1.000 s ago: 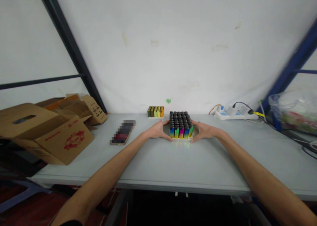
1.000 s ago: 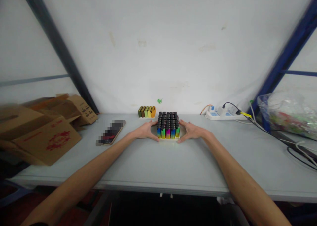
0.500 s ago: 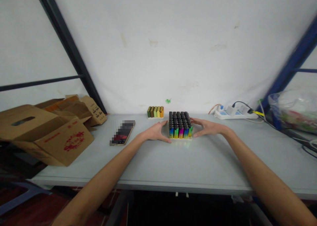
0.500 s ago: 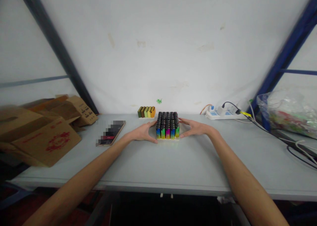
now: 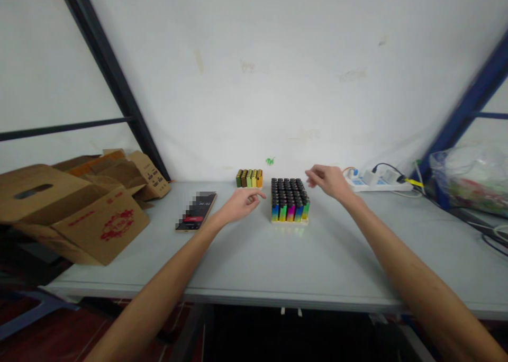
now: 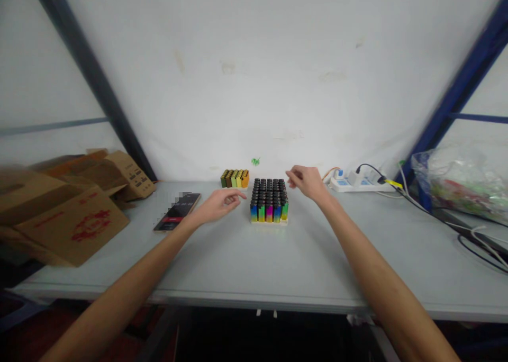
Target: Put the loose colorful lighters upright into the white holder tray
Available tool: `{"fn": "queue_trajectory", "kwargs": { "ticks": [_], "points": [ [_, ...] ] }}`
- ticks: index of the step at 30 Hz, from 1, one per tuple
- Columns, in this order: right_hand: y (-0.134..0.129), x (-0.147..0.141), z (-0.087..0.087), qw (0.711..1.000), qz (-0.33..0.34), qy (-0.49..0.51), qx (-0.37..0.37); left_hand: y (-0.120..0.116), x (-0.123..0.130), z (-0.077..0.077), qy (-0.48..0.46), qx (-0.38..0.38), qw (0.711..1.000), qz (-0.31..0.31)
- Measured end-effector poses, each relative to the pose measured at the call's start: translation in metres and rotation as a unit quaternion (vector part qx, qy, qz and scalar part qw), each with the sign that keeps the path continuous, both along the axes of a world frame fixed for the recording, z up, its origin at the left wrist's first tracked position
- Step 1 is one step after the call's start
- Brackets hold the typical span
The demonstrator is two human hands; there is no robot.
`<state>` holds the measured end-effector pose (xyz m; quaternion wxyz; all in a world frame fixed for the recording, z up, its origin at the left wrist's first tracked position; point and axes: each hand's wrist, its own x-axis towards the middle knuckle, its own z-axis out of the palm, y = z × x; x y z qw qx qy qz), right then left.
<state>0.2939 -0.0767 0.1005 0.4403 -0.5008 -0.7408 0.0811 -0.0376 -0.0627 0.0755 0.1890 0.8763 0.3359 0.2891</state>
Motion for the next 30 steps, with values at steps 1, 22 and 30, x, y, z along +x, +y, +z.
{"fn": "queue_trajectory", "kwargs": {
  "ticks": [1, 22, 30],
  "points": [
    [0.005, -0.007, 0.003, 0.999, 0.040, 0.004, 0.019, -0.001, 0.002, -0.001, 0.001, -0.004, 1.000, -0.006],
    [0.067, -0.045, -0.008, 0.944, 0.164, -0.238, -0.162, -0.001, 0.005, -0.010, 0.017, -0.085, 0.996, -0.012],
    [0.056, -0.007, -0.005, 0.941, 0.106, -0.271, -0.175, -0.003, 0.006, -0.009, 0.062, -0.014, 0.998, -0.008]
  ]
}}
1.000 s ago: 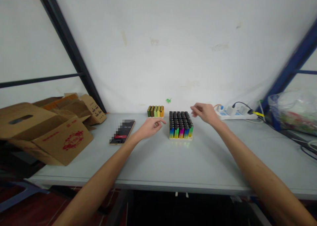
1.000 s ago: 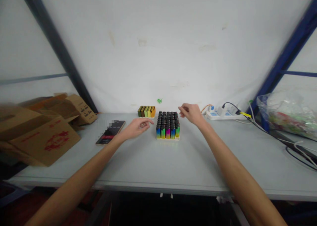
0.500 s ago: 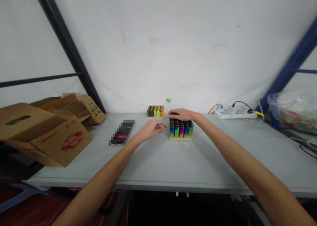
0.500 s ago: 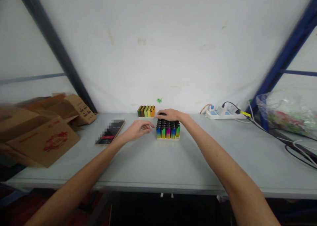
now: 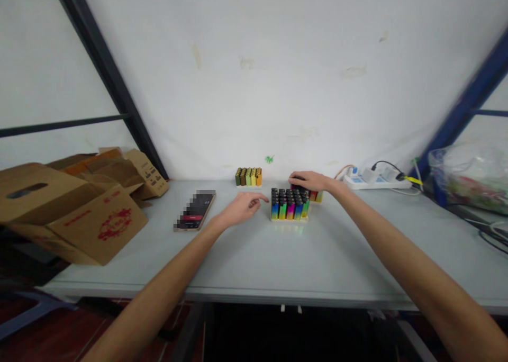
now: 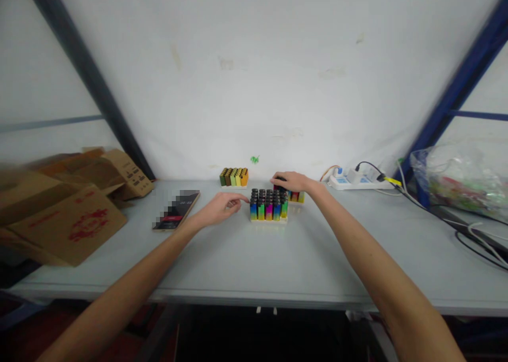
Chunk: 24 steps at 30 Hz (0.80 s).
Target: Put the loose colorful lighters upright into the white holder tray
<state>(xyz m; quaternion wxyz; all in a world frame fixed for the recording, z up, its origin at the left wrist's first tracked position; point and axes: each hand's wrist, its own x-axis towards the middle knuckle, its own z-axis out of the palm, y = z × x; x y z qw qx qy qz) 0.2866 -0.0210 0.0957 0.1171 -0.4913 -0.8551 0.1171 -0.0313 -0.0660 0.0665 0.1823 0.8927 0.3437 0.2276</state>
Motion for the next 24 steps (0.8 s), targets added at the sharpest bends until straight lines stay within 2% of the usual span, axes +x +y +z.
{"fn": "queue_trajectory", "kwargs": {
  "ticks": [3, 9, 13, 18, 21, 24],
  "points": [
    [-0.010, 0.013, 0.000, 1.000, -0.023, -0.012, 0.003, 0.002, -0.001, -0.002, -0.017, -0.017, 1.000, 0.000],
    [-0.032, 0.032, -0.004, 0.997, -0.063, -0.026, 0.025, 0.000, 0.001, -0.006, -0.121, -0.107, 0.987, 0.002],
    [-0.052, 0.037, -0.005, 0.995, -0.086, -0.036, 0.043, -0.005, 0.009, -0.013, -0.128, -0.155, 0.979, -0.018],
    [-0.079, 0.034, -0.004, 0.991, -0.095, -0.058, 0.074, -0.007, 0.029, -0.026, -0.119, -0.114, 0.986, -0.038],
    [-0.089, 0.028, -0.005, 0.990, -0.082, -0.069, 0.087, -0.005, 0.039, -0.028, -0.107, -0.069, 0.992, -0.018],
    [-0.091, 0.022, -0.007, 0.987, -0.086, -0.084, 0.102, -0.001, 0.044, -0.028, -0.111, -0.058, 0.992, -0.002]
  ]
}}
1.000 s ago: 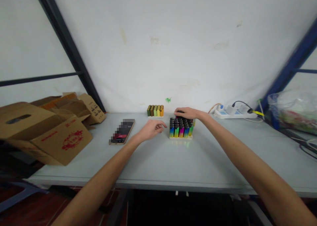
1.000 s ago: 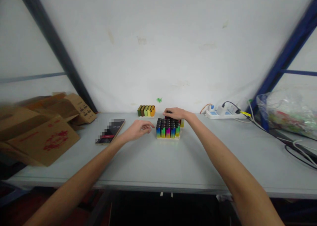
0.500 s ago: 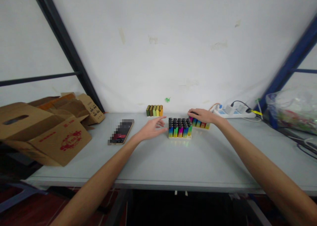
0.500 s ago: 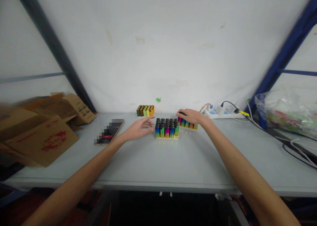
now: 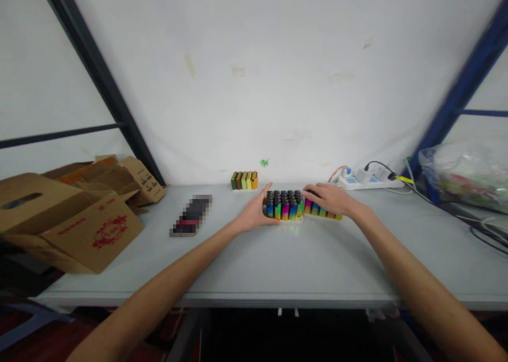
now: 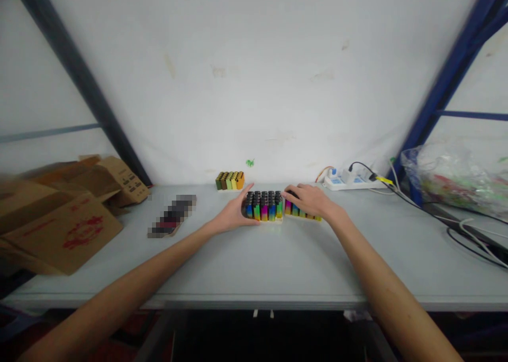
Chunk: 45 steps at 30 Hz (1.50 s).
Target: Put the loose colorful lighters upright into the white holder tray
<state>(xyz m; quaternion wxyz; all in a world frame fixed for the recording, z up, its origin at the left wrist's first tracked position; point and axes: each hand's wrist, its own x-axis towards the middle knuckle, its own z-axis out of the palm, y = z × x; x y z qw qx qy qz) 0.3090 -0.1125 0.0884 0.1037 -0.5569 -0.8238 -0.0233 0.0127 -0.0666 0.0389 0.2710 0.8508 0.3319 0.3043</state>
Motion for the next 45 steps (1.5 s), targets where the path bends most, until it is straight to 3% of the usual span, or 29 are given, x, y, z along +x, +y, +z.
{"fn": "queue_trajectory", "kwargs": {
  "ticks": [9, 16, 22, 29, 32, 36, 41, 45],
  "points": [
    [-0.013, -0.010, 0.007, 1.000, -0.019, 0.012, -0.015, 0.041, 0.021, -0.010, -0.052, -0.004, 0.996, 0.079],
    [-0.028, -0.029, 0.013, 0.999, 0.016, 0.016, -0.038, 0.056, 0.016, -0.015, -0.059, -0.032, 0.997, 0.044],
    [-0.030, -0.025, 0.019, 0.999, 0.037, 0.022, -0.029, 0.024, -0.020, -0.020, -0.024, -0.038, 0.998, 0.053],
    [-0.031, -0.032, 0.008, 0.999, -0.011, -0.031, -0.008, -0.010, -0.040, -0.004, 0.009, 0.046, 0.997, 0.063],
    [-0.031, -0.040, 0.004, 0.999, -0.028, -0.034, 0.002, -0.024, -0.030, 0.006, 0.014, 0.077, 0.995, 0.058],
    [-0.029, -0.055, 0.006, 0.994, -0.108, -0.029, -0.002, -0.047, -0.005, 0.014, 0.015, 0.077, 0.996, 0.044],
    [-0.016, -0.064, 0.022, 0.979, -0.190, 0.008, -0.078, -0.072, 0.025, 0.011, -0.001, 0.013, 0.999, 0.037],
    [0.002, -0.050, 0.030, 0.970, -0.192, 0.049, -0.137, -0.076, 0.048, 0.003, -0.013, -0.014, 1.000, 0.023]
  ]
}}
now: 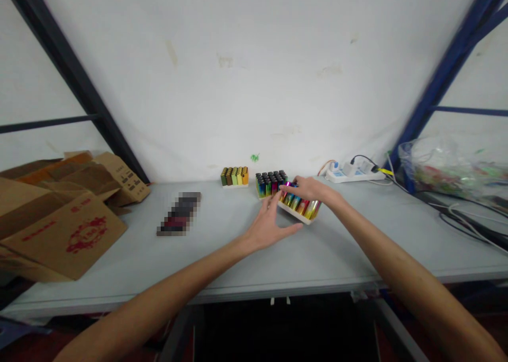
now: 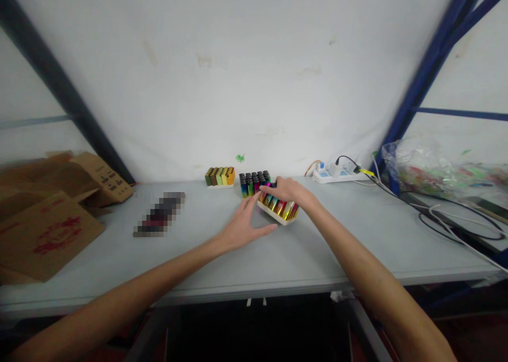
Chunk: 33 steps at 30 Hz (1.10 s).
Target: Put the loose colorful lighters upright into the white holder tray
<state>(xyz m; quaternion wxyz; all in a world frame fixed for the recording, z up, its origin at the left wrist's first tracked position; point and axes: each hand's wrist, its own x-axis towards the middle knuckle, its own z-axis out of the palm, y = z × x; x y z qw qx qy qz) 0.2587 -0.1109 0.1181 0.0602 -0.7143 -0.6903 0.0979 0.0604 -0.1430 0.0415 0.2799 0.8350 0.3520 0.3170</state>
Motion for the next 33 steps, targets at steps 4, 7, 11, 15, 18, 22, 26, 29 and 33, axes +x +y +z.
{"fn": "queue_trajectory", "kwargs": {
  "ticks": [4, 7, 11, 15, 18, 22, 26, 29, 33],
  "points": [
    [0.014, 0.016, -0.003, 1.000, 0.010, 0.015, -0.019, 0.003, 0.022, -0.006, 0.001, -0.035, 0.999, -0.022],
    [0.017, 0.019, -0.006, 1.000, -0.003, 0.007, -0.021, 0.005, 0.032, -0.007, -0.007, -0.052, 0.999, -0.012],
    [0.013, 0.014, -0.010, 1.000, -0.008, 0.018, -0.013, 0.006, 0.036, -0.007, -0.009, -0.050, 0.999, 0.005],
    [0.011, 0.006, -0.014, 1.000, -0.009, 0.025, -0.016, 0.008, 0.033, -0.008, -0.028, -0.009, 0.999, 0.019],
    [0.010, 0.003, -0.018, 1.000, -0.007, 0.019, -0.010, 0.012, 0.029, -0.005, -0.021, 0.006, 0.999, 0.026],
    [0.009, 0.003, -0.027, 1.000, 0.013, 0.009, -0.001, 0.019, 0.019, 0.006, 0.017, 0.021, 0.999, 0.018],
    [0.007, 0.002, -0.036, 0.999, -0.008, 0.048, -0.002, 0.025, 0.010, 0.017, 0.068, 0.023, 0.997, -0.008],
    [0.004, 0.001, -0.038, 0.996, 0.007, 0.057, 0.064, 0.029, 0.005, 0.021, 0.083, 0.028, 0.996, -0.032],
    [-0.005, -0.005, -0.034, 0.976, 0.083, 0.069, 0.189, 0.034, 0.000, 0.018, 0.072, 0.027, 0.995, -0.056]
  ]
}}
